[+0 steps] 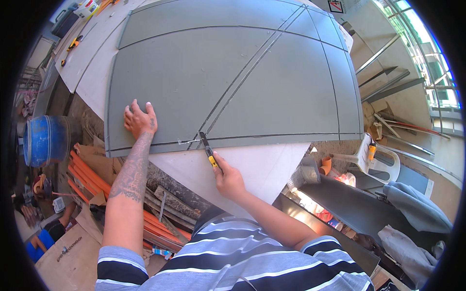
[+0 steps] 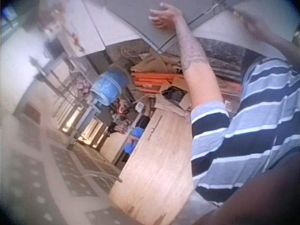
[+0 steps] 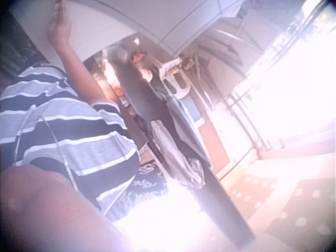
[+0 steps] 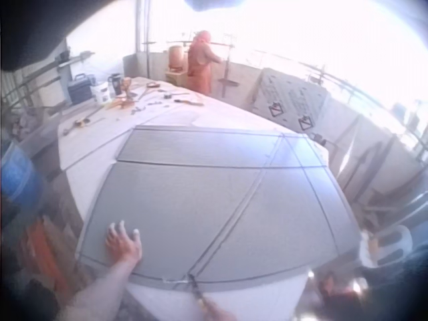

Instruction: The person uses a utility knife to score and cut a large gray composite panel laid on a workbench. They repeatedly score along pre-marked lines, rotate the panel to access different edges, and continue cutting until the panel is separated into sections.

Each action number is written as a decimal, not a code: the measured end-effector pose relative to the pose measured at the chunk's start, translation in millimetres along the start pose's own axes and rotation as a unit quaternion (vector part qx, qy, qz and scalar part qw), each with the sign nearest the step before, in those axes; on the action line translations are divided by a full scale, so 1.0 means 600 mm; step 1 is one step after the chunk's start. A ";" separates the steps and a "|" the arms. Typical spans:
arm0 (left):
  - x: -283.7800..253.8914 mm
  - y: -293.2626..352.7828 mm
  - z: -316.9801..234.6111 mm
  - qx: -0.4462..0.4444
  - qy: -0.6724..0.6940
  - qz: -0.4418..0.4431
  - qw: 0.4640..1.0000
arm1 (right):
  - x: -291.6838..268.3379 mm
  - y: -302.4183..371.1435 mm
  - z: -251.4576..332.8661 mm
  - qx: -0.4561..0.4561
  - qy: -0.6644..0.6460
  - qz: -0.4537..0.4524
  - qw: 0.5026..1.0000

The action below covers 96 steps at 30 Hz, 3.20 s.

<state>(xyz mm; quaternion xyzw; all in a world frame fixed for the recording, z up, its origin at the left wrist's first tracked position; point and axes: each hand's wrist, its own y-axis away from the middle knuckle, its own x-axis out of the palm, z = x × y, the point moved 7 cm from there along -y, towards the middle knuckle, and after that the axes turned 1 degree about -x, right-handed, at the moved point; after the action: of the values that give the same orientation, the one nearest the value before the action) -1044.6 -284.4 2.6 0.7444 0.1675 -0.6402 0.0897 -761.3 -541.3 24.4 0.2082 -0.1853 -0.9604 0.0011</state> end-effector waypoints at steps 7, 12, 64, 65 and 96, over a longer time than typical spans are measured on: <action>-0.001 0.001 0.001 0.003 -0.003 -0.005 1.000 | -0.001 0.007 0.002 -0.015 0.002 0.013 1.000; -0.005 0.001 -0.007 0.008 -0.013 0.002 1.000 | 0.001 0.010 -0.010 -0.070 0.002 -0.020 0.997; 0.003 -0.002 0.015 0.002 0.027 0.008 1.000 | -0.042 -0.020 -0.035 0.064 -0.089 0.072 0.991; 0.010 -0.003 0.015 0.001 0.025 0.003 1.000 | -0.046 -0.021 -0.033 0.051 -0.071 0.081 0.993; -0.010 0.001 0.014 0.120 0.152 -0.070 0.979 | -0.171 0.008 0.085 0.007 -0.012 -0.210 0.978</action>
<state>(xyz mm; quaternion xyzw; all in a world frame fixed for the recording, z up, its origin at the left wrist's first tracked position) -1052.7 -288.6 7.2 0.8250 0.1530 -0.5394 -0.0713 -688.1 -519.5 110.1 0.2309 -0.1442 -0.9403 -0.2044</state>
